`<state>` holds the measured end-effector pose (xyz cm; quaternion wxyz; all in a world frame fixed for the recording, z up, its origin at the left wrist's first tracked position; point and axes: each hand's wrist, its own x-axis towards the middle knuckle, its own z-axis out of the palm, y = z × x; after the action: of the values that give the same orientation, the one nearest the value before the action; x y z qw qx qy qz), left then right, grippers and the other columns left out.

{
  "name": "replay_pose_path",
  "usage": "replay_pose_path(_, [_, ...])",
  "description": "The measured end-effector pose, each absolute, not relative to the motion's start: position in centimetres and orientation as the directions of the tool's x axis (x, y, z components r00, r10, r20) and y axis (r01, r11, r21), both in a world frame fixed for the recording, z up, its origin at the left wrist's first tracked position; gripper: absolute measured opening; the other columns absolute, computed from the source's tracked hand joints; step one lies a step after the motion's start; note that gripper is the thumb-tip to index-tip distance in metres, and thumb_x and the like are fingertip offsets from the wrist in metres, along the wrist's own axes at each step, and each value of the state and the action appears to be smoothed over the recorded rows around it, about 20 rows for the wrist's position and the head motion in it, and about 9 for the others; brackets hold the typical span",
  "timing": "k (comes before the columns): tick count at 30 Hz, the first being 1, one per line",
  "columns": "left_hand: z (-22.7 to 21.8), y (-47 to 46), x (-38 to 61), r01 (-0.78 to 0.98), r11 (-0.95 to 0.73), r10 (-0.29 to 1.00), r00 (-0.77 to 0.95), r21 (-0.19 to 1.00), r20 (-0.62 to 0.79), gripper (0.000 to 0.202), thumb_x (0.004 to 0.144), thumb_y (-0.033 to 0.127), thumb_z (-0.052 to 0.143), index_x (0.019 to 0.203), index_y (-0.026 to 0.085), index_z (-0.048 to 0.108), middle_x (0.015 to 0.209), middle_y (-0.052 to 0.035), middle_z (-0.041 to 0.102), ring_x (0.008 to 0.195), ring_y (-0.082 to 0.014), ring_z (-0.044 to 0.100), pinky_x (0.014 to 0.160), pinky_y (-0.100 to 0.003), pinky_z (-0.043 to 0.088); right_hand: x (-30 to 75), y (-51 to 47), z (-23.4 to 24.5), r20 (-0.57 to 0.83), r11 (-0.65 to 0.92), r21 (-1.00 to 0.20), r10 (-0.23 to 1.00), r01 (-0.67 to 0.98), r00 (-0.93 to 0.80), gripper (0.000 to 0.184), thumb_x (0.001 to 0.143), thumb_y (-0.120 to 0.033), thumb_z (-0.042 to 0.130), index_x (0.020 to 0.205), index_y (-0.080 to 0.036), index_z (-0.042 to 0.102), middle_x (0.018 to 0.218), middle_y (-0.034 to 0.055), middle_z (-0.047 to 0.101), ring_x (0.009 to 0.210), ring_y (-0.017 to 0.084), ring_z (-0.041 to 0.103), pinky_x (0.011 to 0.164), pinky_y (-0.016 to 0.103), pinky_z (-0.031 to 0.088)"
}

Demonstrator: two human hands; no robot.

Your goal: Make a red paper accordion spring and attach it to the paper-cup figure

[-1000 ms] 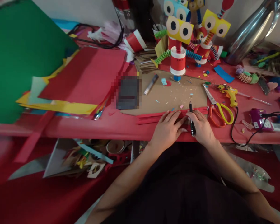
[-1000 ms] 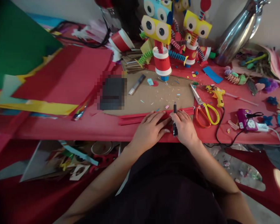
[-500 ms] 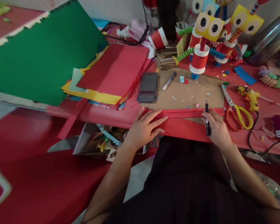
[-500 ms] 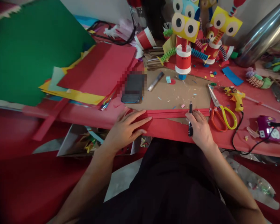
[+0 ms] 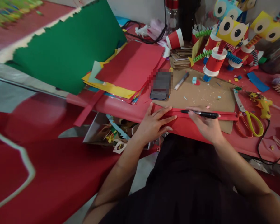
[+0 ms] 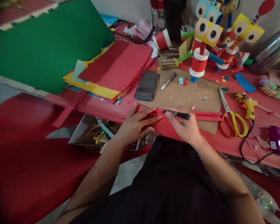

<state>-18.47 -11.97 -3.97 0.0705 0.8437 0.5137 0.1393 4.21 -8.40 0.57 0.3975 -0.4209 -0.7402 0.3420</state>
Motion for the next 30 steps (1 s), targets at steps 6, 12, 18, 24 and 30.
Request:
replay_pose_path(6, [-3.8, -12.0, -18.4, 0.845, -0.463, 0.886, 0.437, 0.267, 0.153, 0.042, 0.091, 0.047, 0.054, 0.130, 0.033, 0.060, 0.148, -0.0118, 0.049, 0.132, -0.0288, 0.052, 0.118, -0.065, 0.016, 1.1, -7.7, -1.7, 0.223, 0.302, -0.899, 0.938, 0.316, -0.264, 0.008, 0.083, -0.029, 0.060, 0.082, -0.022, 0.063, 0.076, 0.0017, 0.071, 0.073, 0.016, 0.067, 0.071, 0.029, 0.054])
replay_pose_path(12, [-3.9, -11.9, -18.5, 0.844, -0.469, 0.883, 0.445, 0.260, 0.147, 0.041, 0.092, 0.048, 0.050, 0.127, 0.030, 0.062, 0.149, -0.0135, 0.048, 0.131, -0.0296, 0.053, 0.117, -0.067, 0.013, 0.2, -7.7, -1.7, 0.189, 0.272, -0.908, 0.945, 0.318, -0.269, 0.010, 0.083, -0.031, 0.060, 0.081, -0.022, 0.065, 0.081, 0.0031, 0.074, 0.076, 0.018, 0.070, 0.073, 0.030, 0.055])
replay_pose_path(18, [-3.6, -11.9, -18.3, 0.852, -0.452, 0.892, 0.435, 0.262, 0.124, 0.038, 0.091, 0.045, 0.054, 0.126, 0.033, 0.062, 0.149, -0.0113, 0.048, 0.131, -0.0290, 0.053, 0.117, -0.067, 0.014, -0.2, -7.5, -1.9, 0.174, 0.265, -0.908, 0.942, 0.323, -0.286, 0.011, 0.085, -0.031, 0.060, 0.081, -0.023, 0.066, 0.086, 0.0032, 0.076, 0.081, 0.019, 0.071, 0.078, 0.032, 0.055])
replay_pose_path(24, [-3.8, -11.9, -18.3, 0.848, -0.451, 0.892, 0.428, 0.279, 0.144, 0.039, 0.091, 0.047, 0.053, 0.125, 0.032, 0.064, 0.149, -0.0106, 0.049, 0.131, -0.0299, 0.053, 0.118, -0.067, 0.014, 0.0, -7.5, -1.6, 0.174, 0.270, -0.890, 0.946, 0.366, -0.273, 0.009, 0.082, -0.029, 0.059, 0.078, -0.023, 0.066, 0.080, 0.0026, 0.075, 0.076, 0.019, 0.071, 0.072, 0.031, 0.054])
replay_pose_path(30, [-4.1, -11.9, -18.4, 0.845, -0.459, 0.888, 0.429, 0.274, 0.165, 0.044, 0.091, 0.048, 0.052, 0.132, 0.033, 0.058, 0.147, -0.0111, 0.051, 0.130, -0.0289, 0.054, 0.118, -0.065, 0.017, 1.1, -7.1, -0.9, 0.178, 0.274, -0.865, 0.951, 0.421, -0.254, 0.008, 0.078, -0.026, 0.058, 0.073, -0.022, 0.063, 0.073, 0.0016, 0.072, 0.070, 0.018, 0.069, 0.068, 0.030, 0.052])
